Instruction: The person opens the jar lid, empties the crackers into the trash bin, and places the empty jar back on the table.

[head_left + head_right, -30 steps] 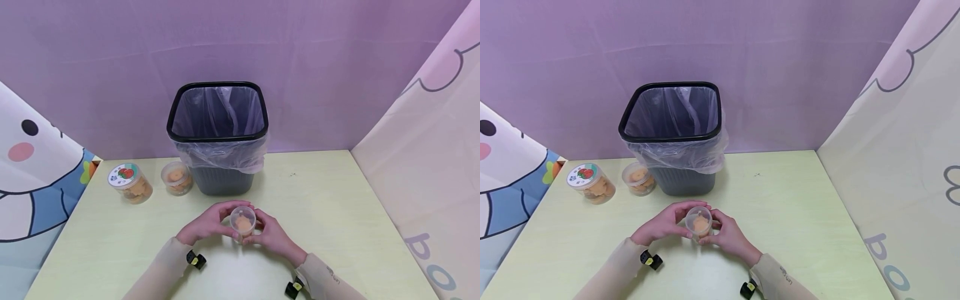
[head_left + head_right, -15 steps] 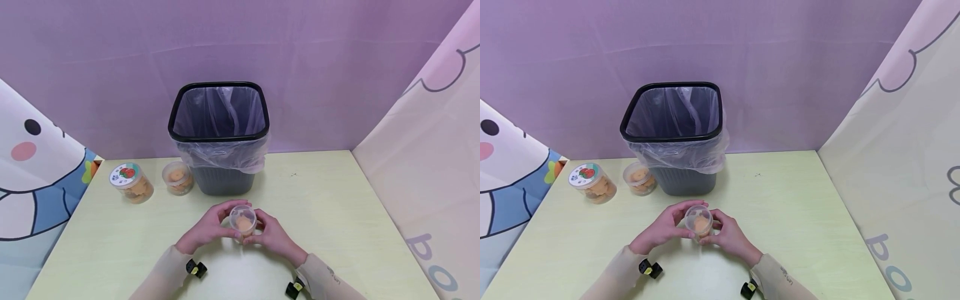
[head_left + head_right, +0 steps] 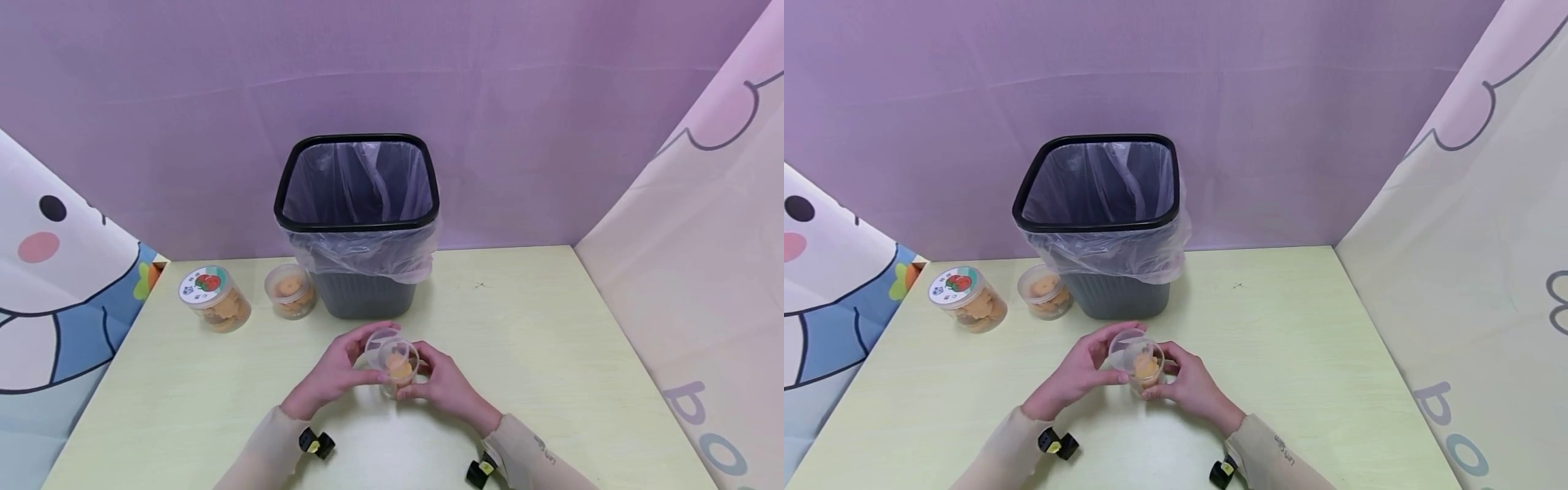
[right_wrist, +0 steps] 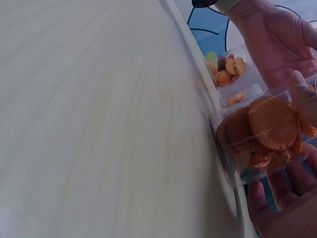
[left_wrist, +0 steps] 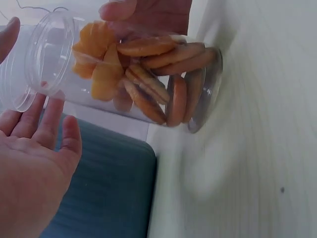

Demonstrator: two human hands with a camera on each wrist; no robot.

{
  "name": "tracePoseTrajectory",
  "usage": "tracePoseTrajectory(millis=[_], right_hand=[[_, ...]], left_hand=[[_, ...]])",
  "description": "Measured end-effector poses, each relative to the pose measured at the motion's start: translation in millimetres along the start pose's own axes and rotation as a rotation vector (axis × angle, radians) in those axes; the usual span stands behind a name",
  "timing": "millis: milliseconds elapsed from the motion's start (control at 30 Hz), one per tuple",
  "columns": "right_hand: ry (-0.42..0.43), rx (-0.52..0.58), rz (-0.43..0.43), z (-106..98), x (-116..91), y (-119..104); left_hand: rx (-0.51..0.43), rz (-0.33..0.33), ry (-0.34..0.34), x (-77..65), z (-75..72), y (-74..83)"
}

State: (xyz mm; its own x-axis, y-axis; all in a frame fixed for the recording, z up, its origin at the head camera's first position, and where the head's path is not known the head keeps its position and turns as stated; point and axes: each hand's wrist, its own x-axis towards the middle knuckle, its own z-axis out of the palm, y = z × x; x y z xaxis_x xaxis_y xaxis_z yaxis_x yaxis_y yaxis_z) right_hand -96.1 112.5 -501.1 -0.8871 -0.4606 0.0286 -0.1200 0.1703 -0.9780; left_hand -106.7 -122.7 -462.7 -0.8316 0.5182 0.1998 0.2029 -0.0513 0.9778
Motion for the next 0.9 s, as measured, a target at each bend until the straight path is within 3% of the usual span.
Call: tracePoseTrajectory(millis=[133, 400, 900], right_hand=[[0.0, -0.01, -0.003, -0.5, 0.1, -1.7], [0.002, -0.014, 0.009, -0.7, 0.2, -1.9], [0.007, -0.039, 0.016, -0.7, 0.4, -2.0]], left_hand=[[0.003, 0.002, 0.022, -4.7, -5.6, 0.6], [0.0, 0.077, 0.037, -14.0, -18.7, -1.5], [0.062, 0.013, 0.126, -33.8, -42.1, -5.2]])
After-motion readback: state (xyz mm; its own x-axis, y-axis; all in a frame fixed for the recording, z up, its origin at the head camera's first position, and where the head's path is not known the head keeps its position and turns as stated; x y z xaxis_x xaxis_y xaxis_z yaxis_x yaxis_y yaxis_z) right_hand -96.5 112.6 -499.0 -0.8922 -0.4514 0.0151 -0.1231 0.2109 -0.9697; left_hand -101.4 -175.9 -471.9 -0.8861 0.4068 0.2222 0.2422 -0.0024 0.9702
